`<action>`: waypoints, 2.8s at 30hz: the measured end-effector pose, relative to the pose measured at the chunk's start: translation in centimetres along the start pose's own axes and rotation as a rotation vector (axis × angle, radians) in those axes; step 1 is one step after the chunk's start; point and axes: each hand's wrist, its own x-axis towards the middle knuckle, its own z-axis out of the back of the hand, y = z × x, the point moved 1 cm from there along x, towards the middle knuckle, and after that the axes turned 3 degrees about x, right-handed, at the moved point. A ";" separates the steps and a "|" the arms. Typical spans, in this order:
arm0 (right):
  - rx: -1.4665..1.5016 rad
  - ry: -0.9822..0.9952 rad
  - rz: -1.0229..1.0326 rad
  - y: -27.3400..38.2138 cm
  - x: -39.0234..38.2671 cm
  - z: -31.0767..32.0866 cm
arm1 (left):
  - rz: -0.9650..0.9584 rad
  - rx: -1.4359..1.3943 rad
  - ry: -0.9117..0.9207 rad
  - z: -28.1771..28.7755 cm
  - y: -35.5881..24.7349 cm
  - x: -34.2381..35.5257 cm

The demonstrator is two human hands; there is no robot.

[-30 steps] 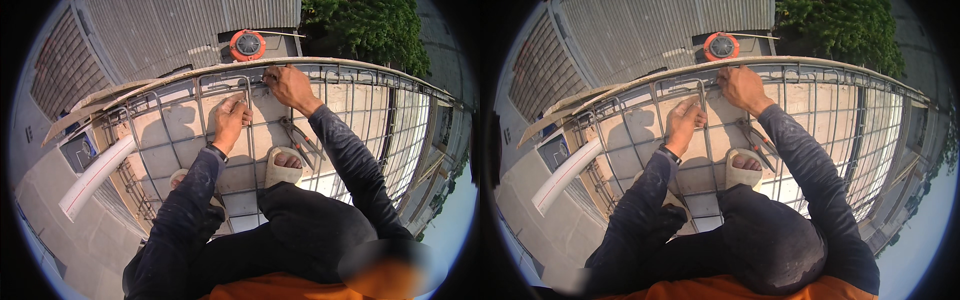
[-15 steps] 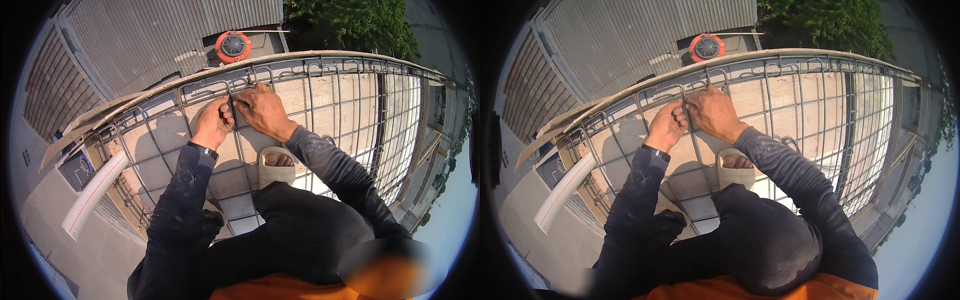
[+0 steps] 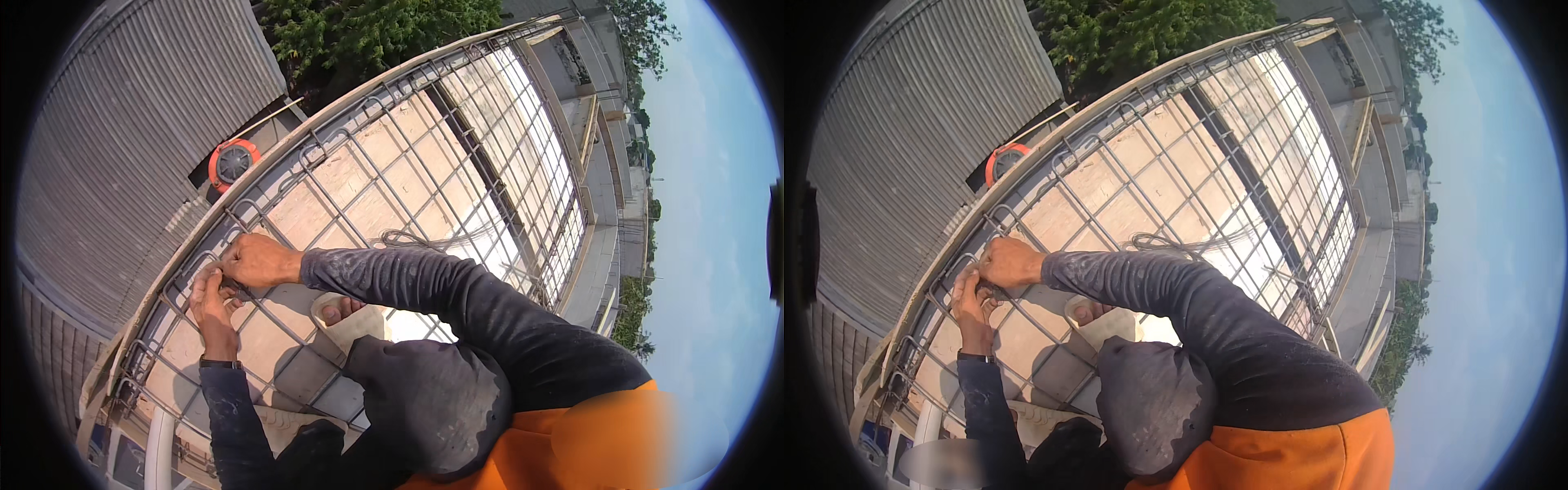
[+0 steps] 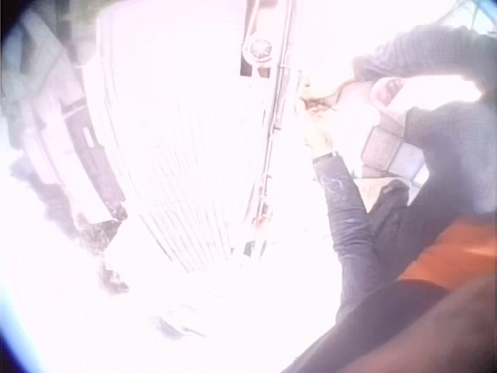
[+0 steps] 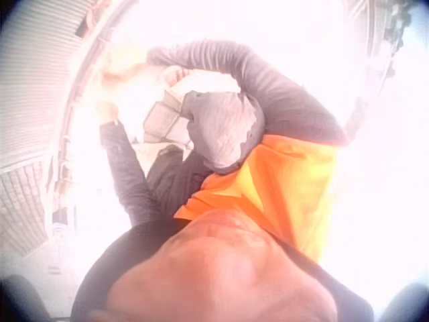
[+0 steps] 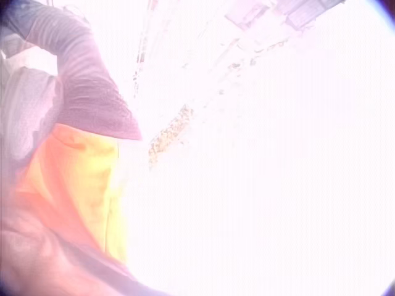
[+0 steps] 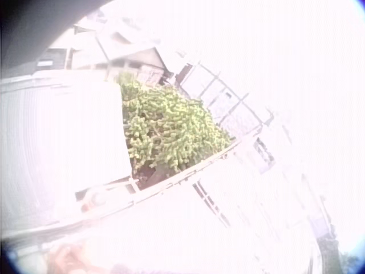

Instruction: The person ties steel reinforcement bars together using wire and a pair of pliers on a concrete roof structure.

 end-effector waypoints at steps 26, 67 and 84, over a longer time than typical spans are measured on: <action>-0.021 0.066 -0.289 0.2 5.1 0.7 | -0.199 0.180 0.133 1.3 0.0 1.0; -0.802 -0.020 0.361 3.9 1.4 -0.5 | -0.056 0.407 0.175 3.3 -4.9 1.3; 0.524 -0.267 -0.631 2.5 1.0 -4.0 | -0.503 0.427 -0.027 6.8 -2.3 -0.3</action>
